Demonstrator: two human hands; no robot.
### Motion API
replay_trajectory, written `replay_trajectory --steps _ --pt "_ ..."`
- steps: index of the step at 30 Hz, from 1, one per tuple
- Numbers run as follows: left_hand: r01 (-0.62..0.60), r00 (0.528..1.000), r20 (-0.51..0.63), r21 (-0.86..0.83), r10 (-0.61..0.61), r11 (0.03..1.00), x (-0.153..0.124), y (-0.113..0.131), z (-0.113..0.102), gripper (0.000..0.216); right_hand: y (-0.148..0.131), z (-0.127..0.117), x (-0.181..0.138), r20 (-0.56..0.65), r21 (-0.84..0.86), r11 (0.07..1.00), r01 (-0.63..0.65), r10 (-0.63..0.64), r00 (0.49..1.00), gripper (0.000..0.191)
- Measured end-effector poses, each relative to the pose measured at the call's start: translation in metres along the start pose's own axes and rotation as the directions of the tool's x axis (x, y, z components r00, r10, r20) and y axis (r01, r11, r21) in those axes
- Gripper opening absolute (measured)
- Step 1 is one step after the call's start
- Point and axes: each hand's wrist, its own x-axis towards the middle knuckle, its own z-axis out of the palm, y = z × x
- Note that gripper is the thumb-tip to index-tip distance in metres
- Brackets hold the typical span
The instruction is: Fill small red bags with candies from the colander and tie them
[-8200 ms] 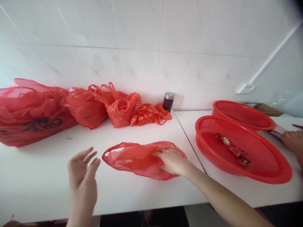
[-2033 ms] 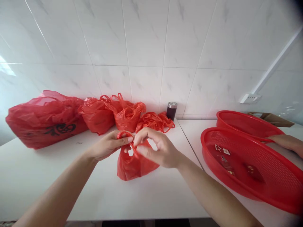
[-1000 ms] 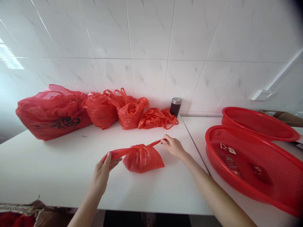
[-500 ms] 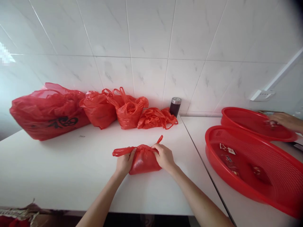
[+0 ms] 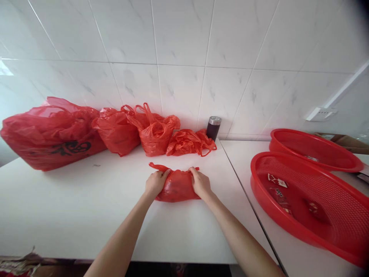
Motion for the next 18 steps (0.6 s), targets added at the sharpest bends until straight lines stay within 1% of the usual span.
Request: replay_trajectory --steps 4,7,13,16,18 --pt "0.002 0.999 -0.036 0.050 0.000 0.999 -0.011 -0.009 0.006 0.059 0.008 -0.001 -0.007 0.017 -0.060 0.998 -0.015 0.016 1.000 0.029" --pt "0.001 0.997 -0.074 0.129 0.008 0.992 -0.016 -0.009 0.014 0.057 0.008 0.005 -0.013 0.035 -0.112 0.994 0.010 -0.007 0.999 0.033" --pt "-0.066 0.990 -0.101 0.245 0.093 0.967 -0.016 -0.006 0.017 0.048 0.001 0.013 -0.014 0.036 -0.201 0.979 0.047 -0.040 0.999 0.035" --pt "-0.075 0.987 -0.117 0.263 0.109 0.962 -0.016 -0.005 0.016 0.041 0.001 0.010 -0.013 0.046 -0.201 0.975 0.091 -0.083 0.995 0.037" --pt "-0.067 0.987 -0.123 0.259 0.101 0.964 -0.017 -0.005 0.016 0.040 0.002 0.007 -0.012 0.078 -0.185 0.973 0.138 -0.125 0.989 0.036"
